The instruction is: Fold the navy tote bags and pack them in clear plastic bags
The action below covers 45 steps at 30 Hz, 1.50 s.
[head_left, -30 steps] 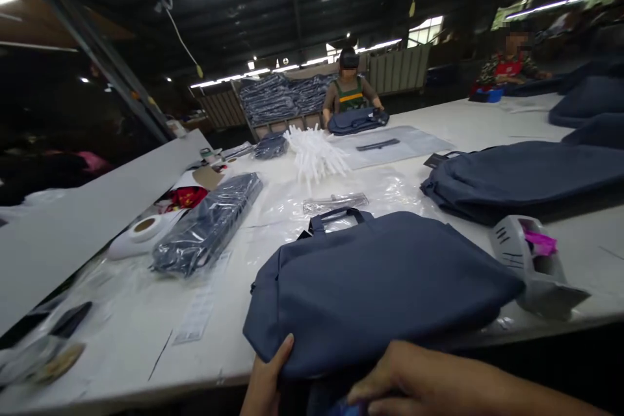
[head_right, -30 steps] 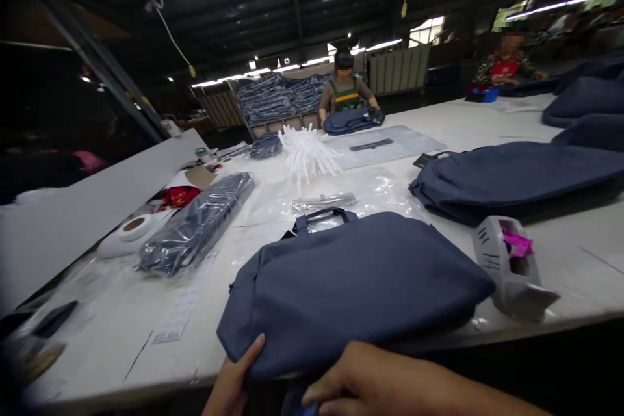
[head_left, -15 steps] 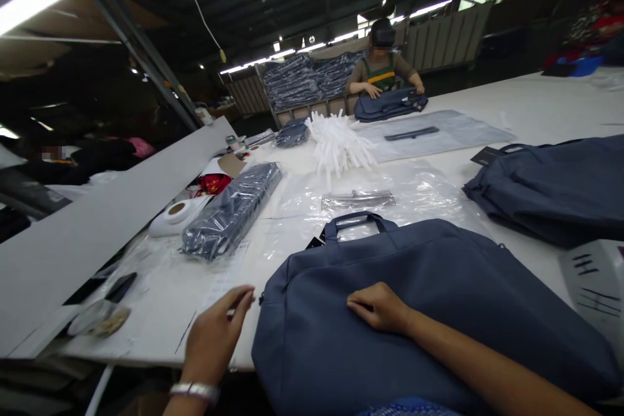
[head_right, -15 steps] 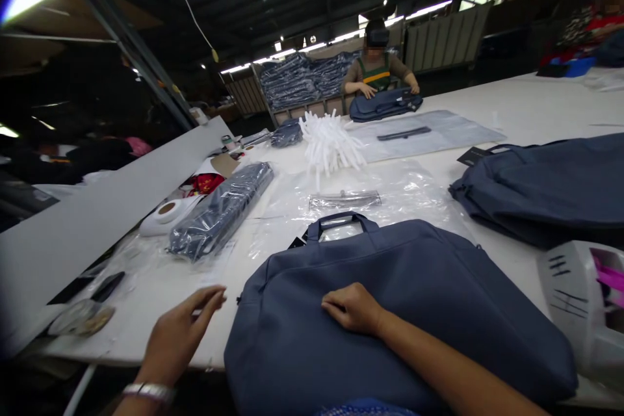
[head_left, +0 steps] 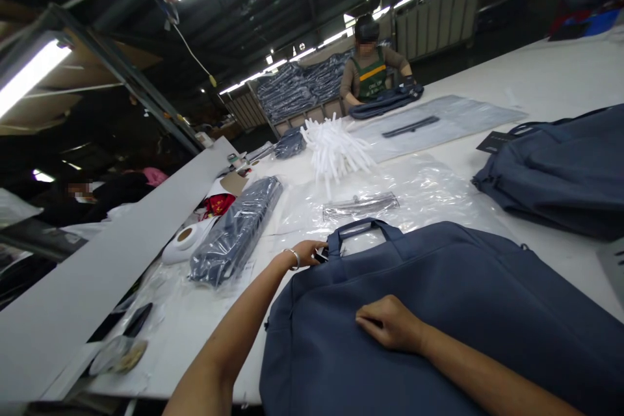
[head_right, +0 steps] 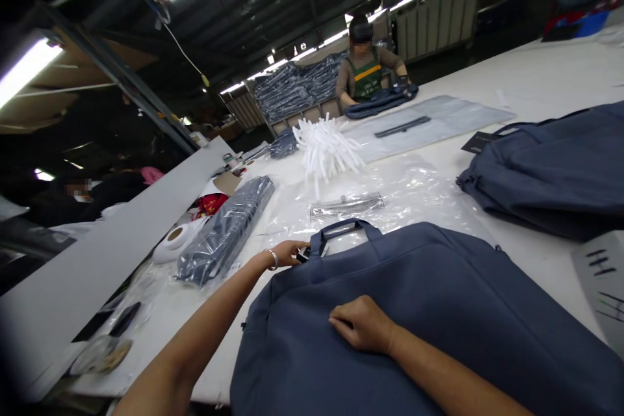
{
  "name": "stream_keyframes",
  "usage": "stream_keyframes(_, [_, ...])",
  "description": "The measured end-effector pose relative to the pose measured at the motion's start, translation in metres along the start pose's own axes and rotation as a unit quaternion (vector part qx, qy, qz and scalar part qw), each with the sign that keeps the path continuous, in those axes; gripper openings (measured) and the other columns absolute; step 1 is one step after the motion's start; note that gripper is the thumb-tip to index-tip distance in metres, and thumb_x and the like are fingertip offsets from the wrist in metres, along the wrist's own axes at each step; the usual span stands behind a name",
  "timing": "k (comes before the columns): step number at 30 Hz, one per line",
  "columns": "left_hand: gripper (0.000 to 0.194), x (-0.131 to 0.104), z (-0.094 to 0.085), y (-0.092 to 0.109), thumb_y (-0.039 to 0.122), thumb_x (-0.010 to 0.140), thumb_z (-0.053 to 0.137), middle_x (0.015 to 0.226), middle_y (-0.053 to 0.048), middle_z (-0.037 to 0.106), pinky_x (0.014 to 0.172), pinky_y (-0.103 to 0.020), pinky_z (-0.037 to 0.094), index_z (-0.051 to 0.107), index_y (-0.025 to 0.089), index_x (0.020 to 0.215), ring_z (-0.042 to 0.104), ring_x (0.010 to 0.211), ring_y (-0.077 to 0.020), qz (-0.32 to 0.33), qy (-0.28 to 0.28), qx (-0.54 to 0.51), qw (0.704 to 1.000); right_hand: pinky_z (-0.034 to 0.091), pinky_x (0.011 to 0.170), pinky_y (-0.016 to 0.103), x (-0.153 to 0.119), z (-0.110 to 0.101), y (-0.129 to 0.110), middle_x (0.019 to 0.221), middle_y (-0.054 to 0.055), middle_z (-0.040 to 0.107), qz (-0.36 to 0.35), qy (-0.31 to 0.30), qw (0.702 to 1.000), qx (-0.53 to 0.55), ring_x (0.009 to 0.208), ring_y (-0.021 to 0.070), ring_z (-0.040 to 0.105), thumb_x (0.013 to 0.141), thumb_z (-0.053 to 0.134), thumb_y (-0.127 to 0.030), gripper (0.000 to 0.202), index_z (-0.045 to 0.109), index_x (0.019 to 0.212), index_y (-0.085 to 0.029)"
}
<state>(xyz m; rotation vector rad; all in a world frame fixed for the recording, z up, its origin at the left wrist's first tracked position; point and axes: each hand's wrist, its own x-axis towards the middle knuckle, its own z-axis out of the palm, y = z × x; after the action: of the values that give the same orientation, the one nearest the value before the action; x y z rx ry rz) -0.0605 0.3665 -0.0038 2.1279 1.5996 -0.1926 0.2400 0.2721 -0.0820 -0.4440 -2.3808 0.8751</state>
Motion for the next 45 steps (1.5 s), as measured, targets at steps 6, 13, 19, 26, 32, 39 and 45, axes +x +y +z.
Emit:
stream_keyframes(6, [0.049, -0.012, -0.006, 0.01, 0.024, 0.071, 0.075, 0.09, -0.002, 0.071, 0.079, -0.029, 0.048, 0.068, 0.027, 0.119, 0.065, 0.086, -0.0209, -0.035, 0.04, 0.071, 0.996, 0.043, 0.066, 0.024, 0.003, -0.001, 0.001, 0.08, 0.004, 0.073, 0.009, -0.008, 1.0, -0.003, 0.072, 0.0166, 0.069, 0.097, 0.043, -0.03, 0.027, 0.068, 0.091, -0.02])
stream_keyframes(13, [0.012, -0.038, -0.025, 0.048, 0.024, 0.082, 0.065, 0.101, -0.01, 0.065, 0.094, -0.039, 0.043, 0.076, 0.021, 0.085, 0.053, 0.111, -0.0287, -0.062, 0.133, 0.115, 0.982, 0.043, 0.067, 0.023, 0.003, -0.001, 0.002, 0.081, 0.003, 0.073, 0.014, -0.011, 1.0, 0.006, 0.073, 0.0165, 0.069, 0.096, 0.044, -0.03, 0.026, 0.068, 0.092, -0.02])
stream_keyframes(19, [0.018, -0.062, -0.04, 0.067, 0.033, 0.087, 0.058, 0.09, -0.008, 0.068, 0.088, -0.037, 0.046, 0.072, 0.021, 0.091, 0.061, 0.095, -0.0246, -0.098, 0.169, 0.037, 0.98, 0.043, 0.067, 0.024, 0.004, 0.0, 0.006, 0.082, 0.003, 0.074, 0.01, 0.0, 1.0, 0.009, 0.074, 0.0167, 0.069, 0.096, 0.046, -0.03, 0.026, 0.07, 0.093, -0.021])
stream_keyframes(26, [0.048, -0.075, 0.027, 0.057, 0.031, 0.09, 0.048, 0.064, 0.003, 0.062, 0.058, -0.025, 0.048, 0.047, 0.018, 0.136, 0.06, 0.057, -0.0148, -0.182, 0.2, -0.129, 0.954, 0.044, 0.068, 0.023, 0.003, -0.002, 0.005, 0.083, 0.004, 0.074, 0.028, -0.002, 0.999, 0.019, 0.074, 0.0168, 0.069, 0.095, 0.047, -0.031, 0.026, 0.071, 0.094, -0.021])
stream_keyframes(32, [0.053, -0.086, 0.097, 0.081, 0.027, 0.091, 0.048, 0.131, -0.013, 0.055, 0.101, -0.044, 0.045, 0.04, 0.022, 0.143, 0.054, 0.119, -0.0266, -0.21, 0.325, -0.111, 0.915, 0.045, 0.071, 0.025, 0.006, -0.005, 0.005, 0.086, 0.005, 0.074, 0.045, 0.004, 0.998, 0.036, 0.077, 0.0176, 0.069, 0.097, 0.045, -0.035, 0.03, 0.071, 0.095, -0.02])
stream_keyframes(39, [0.047, -0.089, 0.119, 0.094, 0.011, 0.091, 0.041, 0.131, -0.008, 0.057, 0.107, -0.038, 0.044, 0.053, 0.025, 0.135, 0.051, 0.121, -0.0218, -0.092, 0.339, 0.058, 0.934, 0.045, 0.057, 0.023, -0.036, -0.039, -0.06, 0.069, 0.002, 0.068, 0.244, 0.001, 0.936, 0.252, 0.053, 0.0129, 0.058, 0.096, 0.043, -0.053, 0.043, 0.069, 0.095, -0.019])
stream_keyframes(45, [0.043, -0.092, 0.127, 0.093, 0.015, 0.094, 0.04, 0.132, -0.007, 0.056, 0.106, -0.036, 0.046, 0.055, 0.025, 0.133, 0.05, 0.122, -0.0214, -0.085, 0.334, 0.03, 0.938, 0.037, 0.048, 0.024, -0.143, -0.04, -0.096, 0.046, 0.002, 0.056, 0.481, -0.008, 0.828, 0.286, 0.041, 0.0115, 0.045, 0.081, 0.041, -0.081, 0.072, 0.063, 0.055, -0.018])
